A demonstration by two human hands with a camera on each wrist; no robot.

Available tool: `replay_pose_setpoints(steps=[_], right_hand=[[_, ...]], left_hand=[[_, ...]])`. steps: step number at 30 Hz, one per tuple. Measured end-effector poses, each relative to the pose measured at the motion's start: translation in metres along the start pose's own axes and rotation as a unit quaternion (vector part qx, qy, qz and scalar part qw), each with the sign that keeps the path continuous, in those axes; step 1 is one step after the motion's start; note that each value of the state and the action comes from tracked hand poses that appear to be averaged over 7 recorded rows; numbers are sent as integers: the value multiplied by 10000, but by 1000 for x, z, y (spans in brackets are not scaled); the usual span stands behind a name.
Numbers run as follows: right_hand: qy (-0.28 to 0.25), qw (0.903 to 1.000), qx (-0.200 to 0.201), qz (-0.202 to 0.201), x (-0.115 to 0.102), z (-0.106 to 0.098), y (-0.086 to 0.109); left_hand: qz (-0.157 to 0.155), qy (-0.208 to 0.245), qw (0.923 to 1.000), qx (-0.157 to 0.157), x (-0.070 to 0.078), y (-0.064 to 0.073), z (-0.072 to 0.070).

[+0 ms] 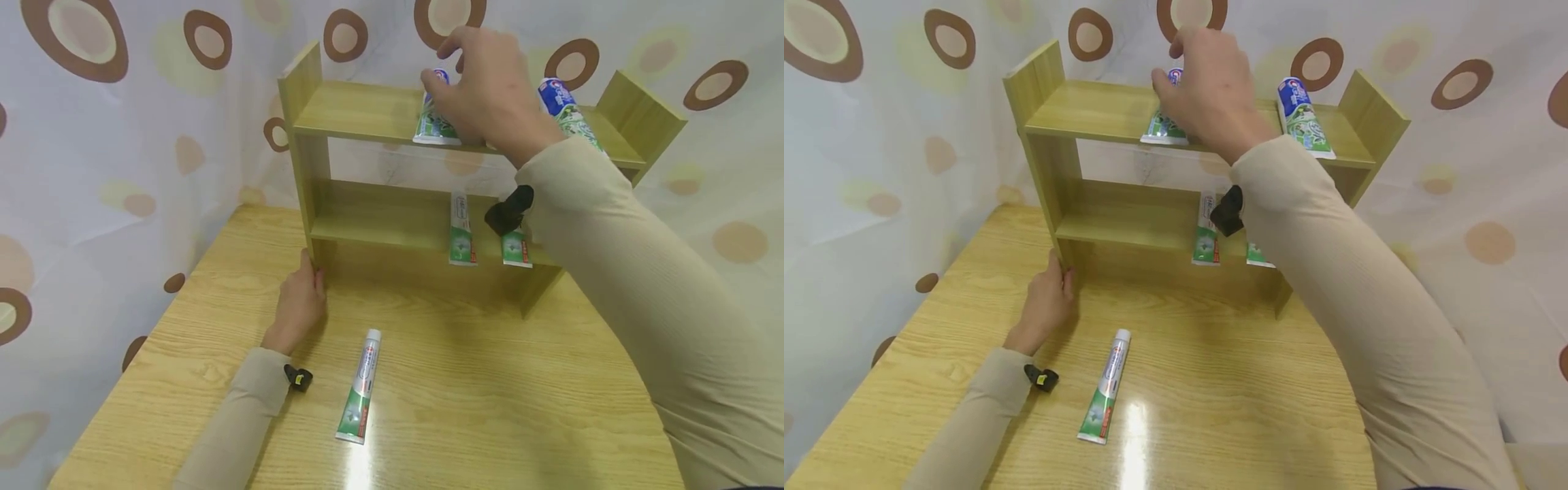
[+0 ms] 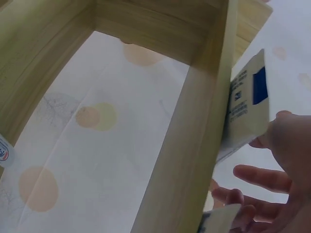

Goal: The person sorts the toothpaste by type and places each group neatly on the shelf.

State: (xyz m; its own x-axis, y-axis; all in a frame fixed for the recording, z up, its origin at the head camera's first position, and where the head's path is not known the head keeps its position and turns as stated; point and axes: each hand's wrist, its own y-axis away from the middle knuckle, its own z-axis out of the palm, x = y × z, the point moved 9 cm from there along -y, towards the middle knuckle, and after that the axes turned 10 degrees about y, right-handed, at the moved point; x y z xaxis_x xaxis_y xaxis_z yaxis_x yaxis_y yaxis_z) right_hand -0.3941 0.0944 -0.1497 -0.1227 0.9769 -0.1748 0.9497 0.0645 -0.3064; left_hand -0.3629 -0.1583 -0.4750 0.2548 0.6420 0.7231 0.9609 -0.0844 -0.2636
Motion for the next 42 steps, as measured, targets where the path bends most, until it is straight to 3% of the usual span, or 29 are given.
replay_pose_setpoints(steps=[3,8,16,23,30,42], right_hand=[[-123,9996,255,-74,0,-8,9],[-198,9953,718,-620,-9,-17,29],[-348,9879,871,-1234,-25,-17,61],[-233,9872,750,-1387,-33,-10,85],[-504,9841,598,-1596,-38,2,105],[-635,9802,139,-1869,-48,26,122]], left_hand=[[72,-4,10000,13,4,1,-2],[135,-26,9999,13,7,-1,-4],[316,-93,9994,57,8,0,-6],[348,-71,9993,86,8,2,-6],[228,-53,9997,19,6,1,-5],[283,-47,9995,148,5,5,-11]])
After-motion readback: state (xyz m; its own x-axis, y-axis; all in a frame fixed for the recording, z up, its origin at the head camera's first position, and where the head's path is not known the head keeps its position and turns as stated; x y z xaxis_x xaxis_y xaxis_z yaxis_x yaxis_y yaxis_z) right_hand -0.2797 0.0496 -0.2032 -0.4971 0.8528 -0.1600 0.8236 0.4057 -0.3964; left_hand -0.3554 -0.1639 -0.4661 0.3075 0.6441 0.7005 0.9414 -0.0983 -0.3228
